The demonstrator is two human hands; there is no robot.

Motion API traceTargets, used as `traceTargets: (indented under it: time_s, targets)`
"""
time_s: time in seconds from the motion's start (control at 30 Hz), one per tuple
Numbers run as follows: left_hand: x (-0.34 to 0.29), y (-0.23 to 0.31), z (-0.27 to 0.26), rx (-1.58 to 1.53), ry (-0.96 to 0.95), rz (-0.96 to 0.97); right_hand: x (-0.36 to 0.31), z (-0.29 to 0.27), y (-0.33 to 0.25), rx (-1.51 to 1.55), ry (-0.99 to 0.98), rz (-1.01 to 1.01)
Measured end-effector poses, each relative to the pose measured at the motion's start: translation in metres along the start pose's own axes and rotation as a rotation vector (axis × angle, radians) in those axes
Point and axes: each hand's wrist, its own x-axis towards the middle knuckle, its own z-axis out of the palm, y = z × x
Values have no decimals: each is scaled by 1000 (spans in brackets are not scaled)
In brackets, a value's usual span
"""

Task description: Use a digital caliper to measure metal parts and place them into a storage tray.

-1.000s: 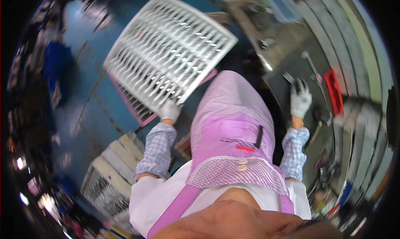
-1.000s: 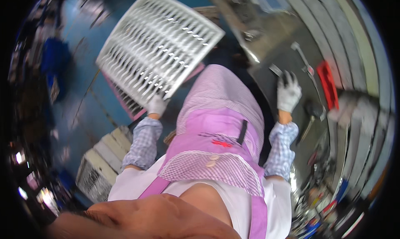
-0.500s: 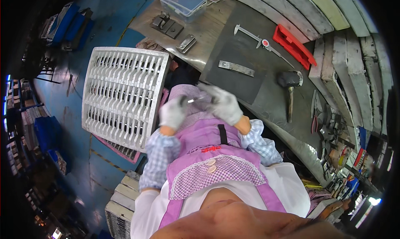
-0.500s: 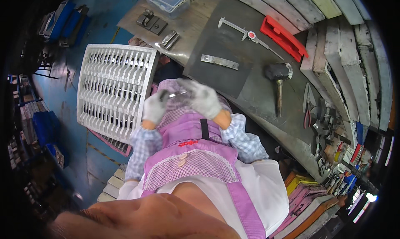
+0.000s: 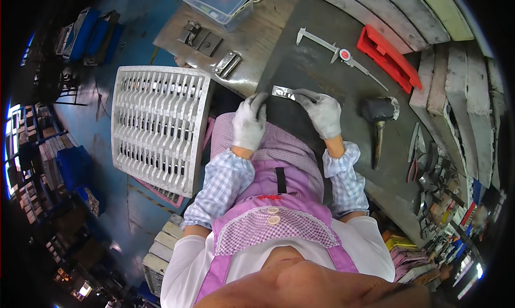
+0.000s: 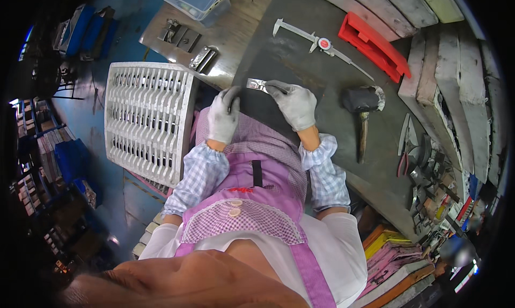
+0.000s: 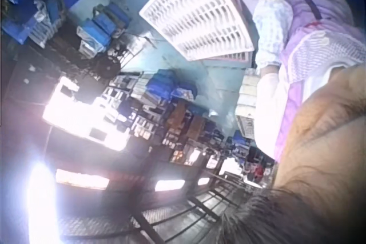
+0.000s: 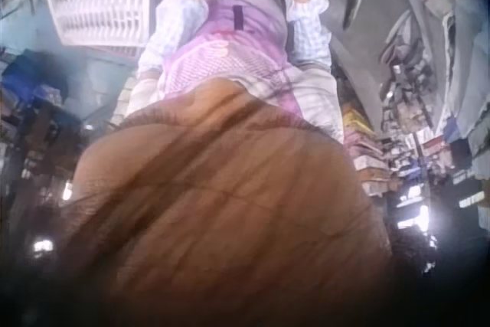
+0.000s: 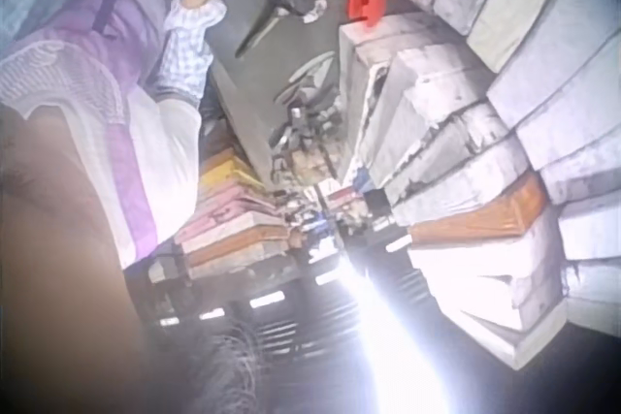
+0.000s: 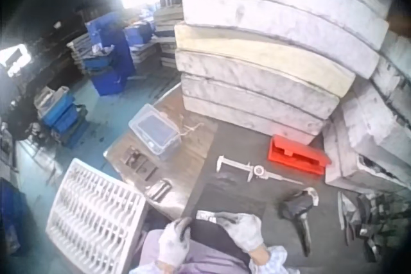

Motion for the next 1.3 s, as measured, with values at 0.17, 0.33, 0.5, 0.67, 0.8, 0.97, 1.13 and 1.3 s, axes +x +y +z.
traceTargets:
  time_s: [0.17,0.33,0.5,0.67,0.8,0.97,1.13,1.3]
  targets:
    - [11,6,28,181,51,217,0,-2,-16,-88,-39,83]
    - [5,6,42,41,70,146,7,-7,12,-73,14,-200]
    - [2,8,54,308,-89,241,-4,-22,69,-85,305,-433]
    - [2,10,56,368,-70,245,-12,-13,92,-111,416,-460]
    - [2,10,54,383,-79,244,-10,-13,93,-182,456,-529]
    - [4,9,55,391,-62,270,-18,-14,87,-237,423,-464]
    - [5,9,52,311,-38,269,-31,-24,75,-349,381,-527]
    - [9,4,46,194,-31,241,-65,-85,105,77,806,-180]
